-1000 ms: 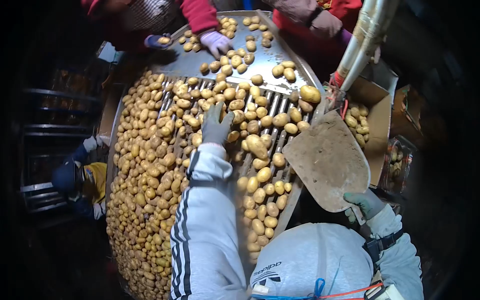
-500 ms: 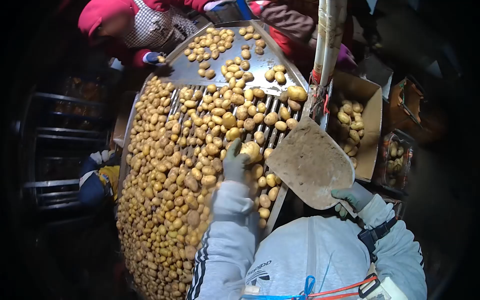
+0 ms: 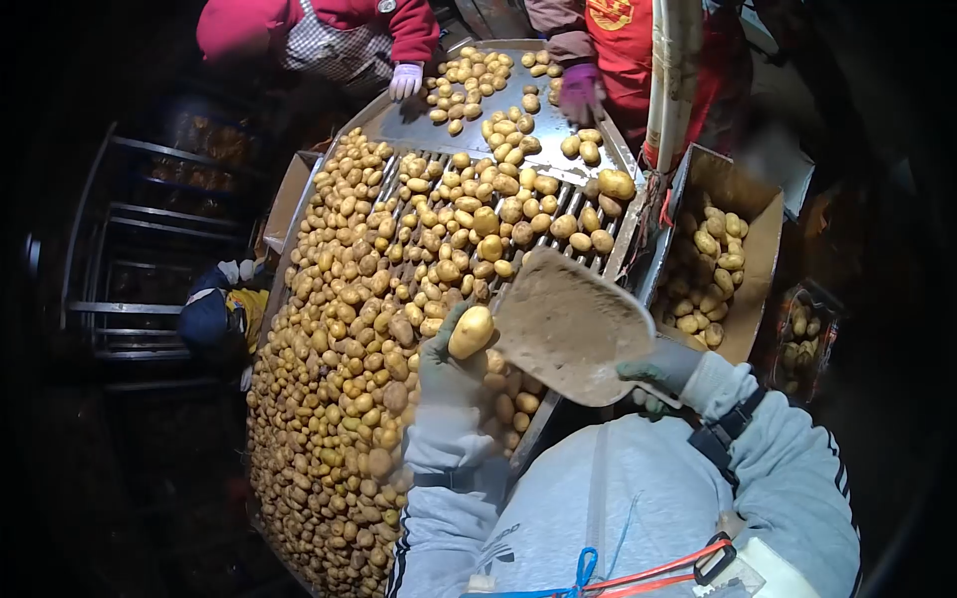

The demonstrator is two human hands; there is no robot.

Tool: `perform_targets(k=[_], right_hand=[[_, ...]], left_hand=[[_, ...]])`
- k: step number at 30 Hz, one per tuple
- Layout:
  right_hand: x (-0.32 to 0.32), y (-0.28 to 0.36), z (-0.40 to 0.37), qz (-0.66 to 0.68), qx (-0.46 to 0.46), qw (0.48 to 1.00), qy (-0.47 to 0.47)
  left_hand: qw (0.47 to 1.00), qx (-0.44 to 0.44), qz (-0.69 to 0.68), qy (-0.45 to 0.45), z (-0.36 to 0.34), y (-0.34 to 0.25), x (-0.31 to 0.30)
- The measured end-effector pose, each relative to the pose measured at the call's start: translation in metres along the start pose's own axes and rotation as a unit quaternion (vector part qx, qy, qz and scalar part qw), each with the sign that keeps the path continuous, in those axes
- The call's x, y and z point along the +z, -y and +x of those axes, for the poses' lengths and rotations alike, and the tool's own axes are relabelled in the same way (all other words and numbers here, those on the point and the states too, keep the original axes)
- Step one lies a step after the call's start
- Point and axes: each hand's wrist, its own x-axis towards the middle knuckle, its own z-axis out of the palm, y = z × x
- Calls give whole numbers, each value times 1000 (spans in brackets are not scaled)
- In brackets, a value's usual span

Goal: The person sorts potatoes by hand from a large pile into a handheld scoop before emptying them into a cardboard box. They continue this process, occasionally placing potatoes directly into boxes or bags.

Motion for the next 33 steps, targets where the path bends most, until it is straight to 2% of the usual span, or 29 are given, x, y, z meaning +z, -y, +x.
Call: perform_targets(k=[2,4,5,6,7,8,9,10,12,13,14,16,17,18,20,21,22,24,25,26,27,28,30,31,33], right_hand=[[10,6,14,6,30,999,38],[28,9,54,-44,0,997,60],[37,32,62,-144,36,982,114],[21,23,106,-291,-156,933,144],[5,15,149,-421,-348,831,101],[-4,50,149,-540,-513,665,55],[-14,72,147,-464,-427,775,-47],[-25,92,147,-370,-329,856,-147],[-54,134,155,-394,-310,810,-305],[-62,154,160,-413,-292,791,-343],[-67,172,164,-432,-273,772,-379],[-68,190,176,-465,-231,731,-443],[-68,187,192,-540,-216,694,-424],[-65,184,200,-561,-193,691,-414],[-46,164,212,-513,-241,730,-381],[-28,161,205,-479,-257,767,-342],[-10,152,203,-377,-288,830,-293],[22,139,210,-360,-331,813,-317],[35,135,207,-299,-348,849,-263],[52,135,197,-236,-359,879,-207],[66,130,190,-250,-342,891,-165],[83,124,182,-279,-301,901,-138],[98,105,181,-389,-347,839,-154],[100,103,180,-278,-273,917,-88],[117,102,169,-240,-269,931,-60]], left_hand=[[997,-64,42,-18,-4,-5,-8],[998,-61,22,-8,-1,-6,-6],[991,-3,136,-2,-6,-7,-5],[968,55,245,5,-11,-11,0],[966,39,254,40,-13,-27,17],[983,10,181,26,-18,-30,24],[994,-18,107,7,-24,-34,32],[997,-43,61,15,-23,-37,31],[996,-82,-9,28,-25,-40,14],[995,-92,-35,29,-29,-45,8],[996,-81,-34,2,-37,-50,3],[990,-93,-55,-93,-46,-37,-59],[983,-101,-66,-139,-47,-33,-80],[984,-93,-68,-137,-49,-35,-80],[986,-71,-75,-131,-53,-39,-77],[979,-89,-176,-43,-56,-44,-86],[994,-52,-84,-52,-57,-41,-91],[991,20,107,-81,-51,-38,-81],[986,1,99,-133,-52,-43,-69],[990,-17,87,-108,-48,-42,-80],[993,-36,76,-83,-43,-45,-84],[994,-62,2,-92,-37,-42,-85],[997,-39,-1,-73,-32,-35,-89],[998,-29,2,-62,-31,-33,-90],[999,-21,-36,-30,-27,-28,-93]])
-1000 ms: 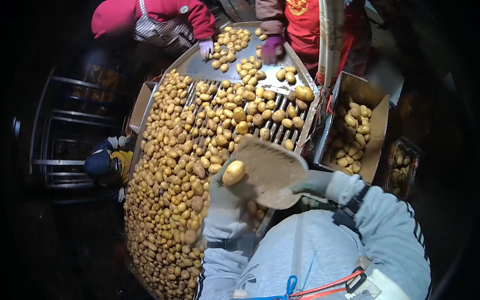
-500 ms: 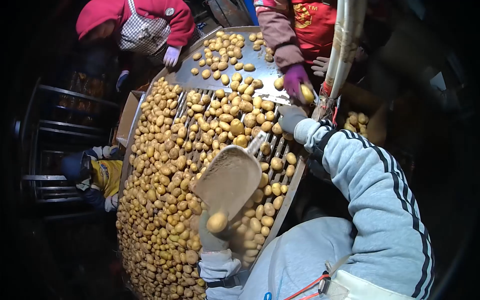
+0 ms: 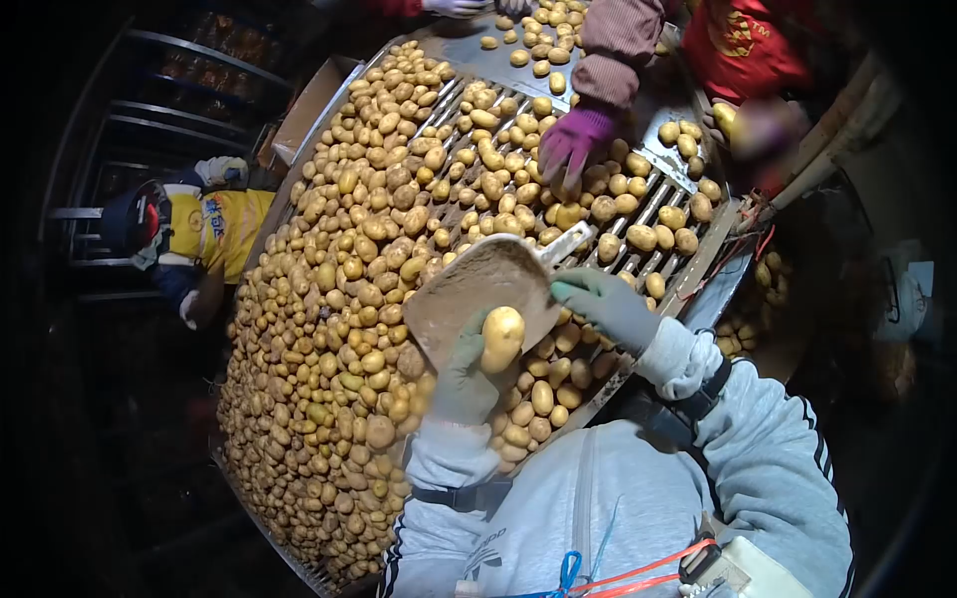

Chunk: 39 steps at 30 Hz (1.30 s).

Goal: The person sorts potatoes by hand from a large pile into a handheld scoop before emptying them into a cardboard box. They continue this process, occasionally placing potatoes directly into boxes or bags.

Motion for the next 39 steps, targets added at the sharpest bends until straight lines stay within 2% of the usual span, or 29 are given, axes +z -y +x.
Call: perform_targets(k=[1,3,4,5,6,7,8,9,11,14,15,17,20,21,23,25,27,29,30,31,32,34,35,36,37,38,39], right_hand=[[7,13,-9,22,2,1000,0],[22,21,-20,185,52,979,69],[28,18,-23,188,16,976,111],[26,17,-34,166,14,979,119],[21,-18,-29,110,-74,982,135],[18,-25,-39,88,-65,988,108],[-3,9,-77,-10,-5,998,65],[-12,-49,-75,-115,-236,965,25],[-27,-52,-106,83,-78,991,-63],[-72,-66,-159,155,-10,960,-234],[-87,-61,-180,196,51,932,-302],[-125,-89,-226,154,11,896,-416],[-182,-113,-313,127,-7,824,-553],[-200,-122,-342,123,-4,800,-587],[-236,-141,-393,30,65,768,-636],[-260,-140,-424,-50,118,743,-657],[-266,-139,-417,36,30,764,-644],[-258,-133,-378,110,-37,784,-610],[-234,-92,-351,158,-21,828,-537],[-219,-78,-325,172,-57,868,-463],[-198,-54,-298,172,-49,896,-407],[-159,-25,-247,152,-63,935,-314],[-146,-26,-224,134,-85,946,-282],[-139,-32,-204,138,-101,958,-231],[-133,-33,-194,210,-3,961,-180],[-124,-37,-186,214,52,967,-128],[-113,-39,-180,212,109,968,-84]], left_hand=[[999,-9,-40,26,3,2,2],[994,-16,95,57,0,5,18],[966,0,247,77,-5,4,33],[914,21,389,108,-9,1,48],[907,11,401,130,-15,-6,70],[897,2,414,152,-19,-10,82],[891,-16,430,142,-16,2,78],[885,-16,457,81,-18,-3,54],[782,168,599,33,-4,-10,29],[668,156,724,71,17,8,8],[656,137,735,101,23,23,-17],[624,113,766,105,28,39,-20],[573,134,807,35,24,55,-13],[571,119,812,28,27,56,-22],[566,90,819,11,44,59,-57],[527,97,845,-6,45,62,-59],[491,143,859,-24,31,59,-47],[514,198,834,36,19,48,-25],[521,225,822,57,15,40,-17],[488,285,821,75,10,40,-9],[433,348,823,117,12,44,-14],[416,315,844,127,-6,57,-17],[433,224,856,174,-32,45,57],[459,316,800,223,-38,51,34],[481,271,804,222,-53,59,32],[482,235,819,201,-69,58,57],[463,250,823,212,-71,66,53]])
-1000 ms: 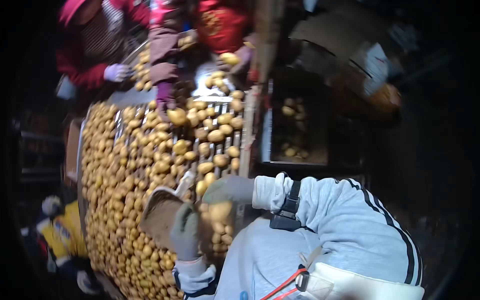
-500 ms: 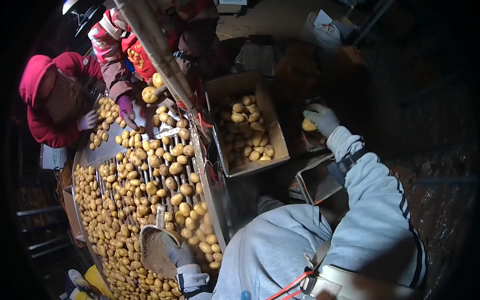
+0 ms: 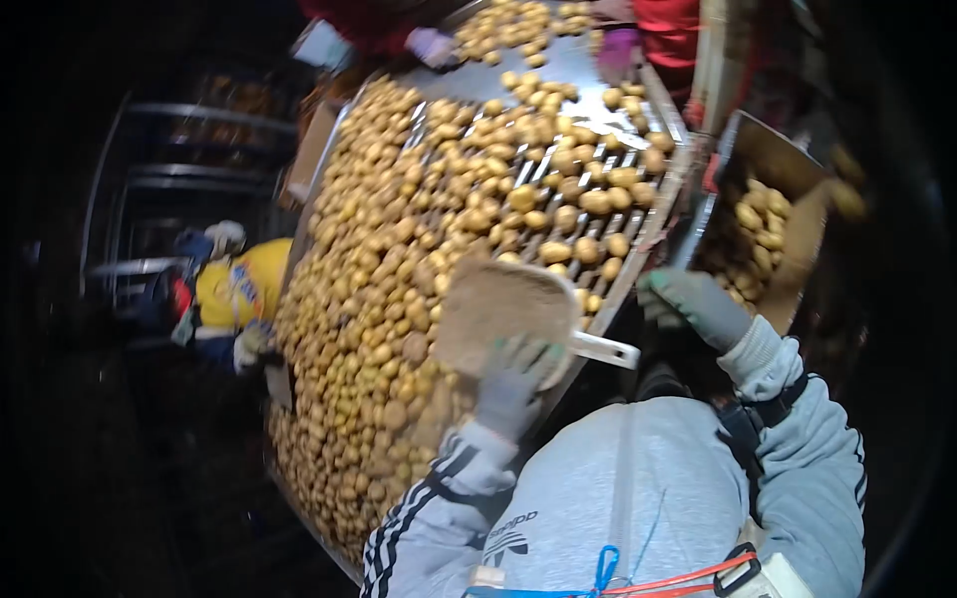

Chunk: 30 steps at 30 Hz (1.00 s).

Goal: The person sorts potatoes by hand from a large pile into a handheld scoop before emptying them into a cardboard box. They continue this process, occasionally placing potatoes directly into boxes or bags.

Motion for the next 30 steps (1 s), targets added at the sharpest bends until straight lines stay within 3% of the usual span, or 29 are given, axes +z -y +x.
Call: perform_targets(k=[2,3,4,7,10,15,18,19,22,23,24,26,27,28,30], right_hand=[[24,9,-10,-11,173,980,101],[34,6,-14,-19,203,963,177],[39,-6,-10,-156,183,947,212],[64,-24,-15,-19,300,930,209],[79,-34,-14,68,306,929,199],[112,-28,-19,-80,221,963,133],[135,-39,-8,-85,163,977,109],[137,-43,3,-158,127,969,139],[179,-43,21,-159,90,974,132],[200,-32,21,-130,31,976,171],[204,-51,32,-49,16,995,86],[180,-71,46,164,123,968,144],[161,-88,45,131,135,962,196],[160,-88,24,111,177,953,219],[194,-87,-11,-20,225,960,167]], left_hand=[[1000,17,-2,-13,-2,-9,16],[1000,24,6,-3,0,-15,19],[999,35,14,8,1,-19,23],[1000,13,14,-18,-1,-15,41],[993,-84,-30,-82,-30,4,28],[923,-343,-46,-170,-151,74,13],[914,-375,-5,-152,-192,93,28],[912,-385,-8,-142,-188,91,26],[902,-416,-7,-114,-166,104,30],[897,-418,-36,-139,-162,114,38],[890,-420,-63,-166,-159,122,44],[852,-419,-236,-207,-161,136,48],[742,-434,-452,-241,-163,139,62],[691,-398,-533,-282,-158,124,56],[724,-362,-543,-224,-154,91,27]])
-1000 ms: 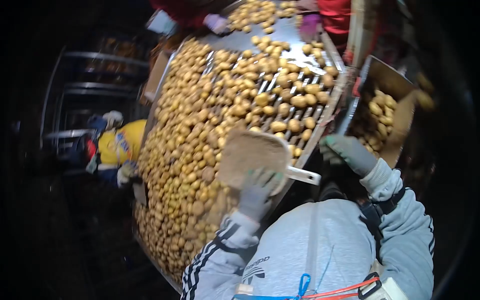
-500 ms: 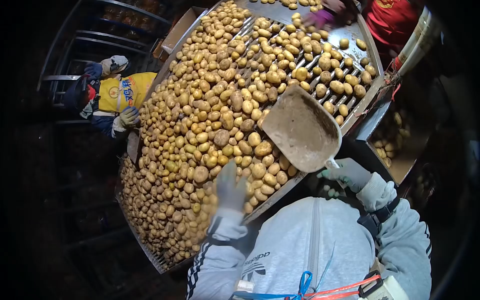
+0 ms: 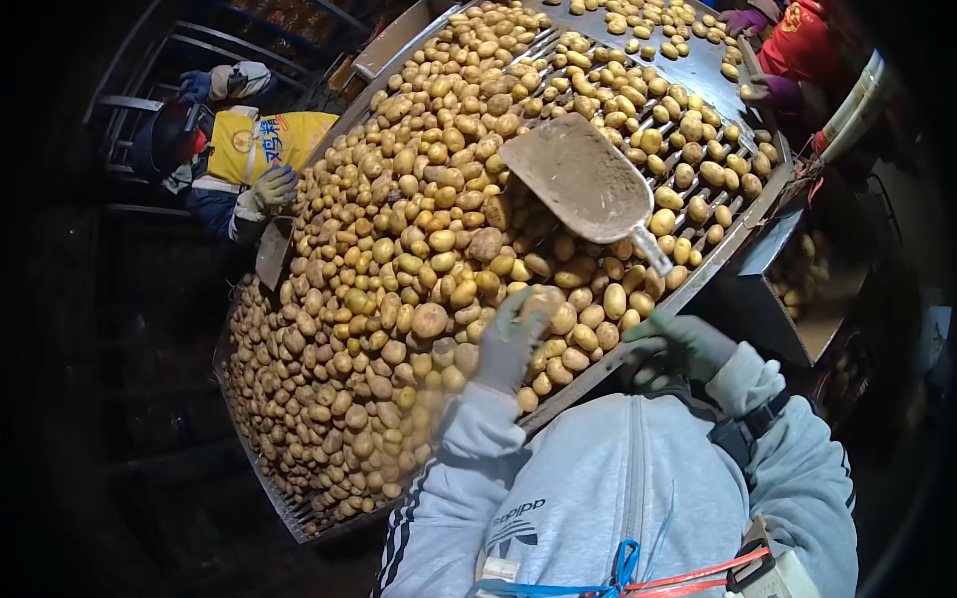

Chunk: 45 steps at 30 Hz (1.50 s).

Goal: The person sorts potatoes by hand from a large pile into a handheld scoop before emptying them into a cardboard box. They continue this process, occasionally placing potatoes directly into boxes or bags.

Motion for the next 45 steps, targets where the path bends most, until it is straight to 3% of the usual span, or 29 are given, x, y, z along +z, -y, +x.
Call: perform_targets(k=[2,3,4,6,7,8,10,13,15,16,17,18,19,20,21,22,23,26,29,32,33,36,37,40,41,42,45], right_hand=[[43,-7,11,68,22,997,6],[36,-21,38,140,59,983,101],[48,-18,49,181,17,966,181],[56,-15,62,107,-26,991,81],[41,-27,73,-300,-292,906,57],[40,-25,66,-306,-297,902,60],[38,-21,55,-337,-343,875,67],[21,-30,60,-399,-445,799,64],[12,-44,66,-212,-282,931,92],[20,-40,61,-104,-204,970,79],[31,-33,57,-26,-128,990,55],[41,-24,53,56,-50,997,30],[45,-23,55,-35,-139,988,62],[49,-22,57,-125,-235,961,78],[54,-22,59,-197,-328,921,79],[66,-18,50,87,-66,988,108],[66,-20,58,114,-6,990,88],[65,-18,59,197,37,980,14],[56,-23,61,234,18,972,13],[65,-14,60,228,6,974,-12],[70,-9,58,216,0,976,-22],[75,-11,58,198,-6,979,-41],[76,-13,58,196,-3,980,-41],[67,-26,68,230,-8,973,-16],[70,-25,66,229,-15,973,-15],[73,-23,64,227,-22,974,-15],[76,-20,56,173,-37,984,-19]], left_hand=[[990,58,77,103,-28,-34,10],[974,100,130,158,-36,-41,11],[976,133,140,100,-35,-38,2],[968,192,162,-3,-22,-25,-36],[931,232,276,-56,-12,-21,-71],[877,269,384,-109,0,-14,-110],[811,202,516,-189,9,20,-154],[750,230,594,-180,20,30,-152],[837,170,497,-154,29,32,-152],[873,137,447,-141,33,33,-152],[956,83,253,-124,40,50,-149],[978,40,191,-81,31,23,-125],[991,-7,127,-37,11,-27,-88],[997,-57,60,3,-3,-50,-61],[995,25,77,63,-6,-43,-45],[983,108,94,119,-8,-42,-38],[961,174,180,120,-10,-46,-40],[994,28,103,-27,-22,-67,-73],[944,118,308,9,-33,-33,-137],[817,258,512,70,-47,-7,-126],[786,223,573,63,-55,5,-119],[776,179,602,58,-47,21,-120],[775,206,596,46,-44,23,-120],[856,188,481,-21,-40,20,-117],[923,55,379,-47,-47,-17,-97],[943,100,312,-53,-43,-8,-96],[996,-59,59,18,-44,-49,-50]])
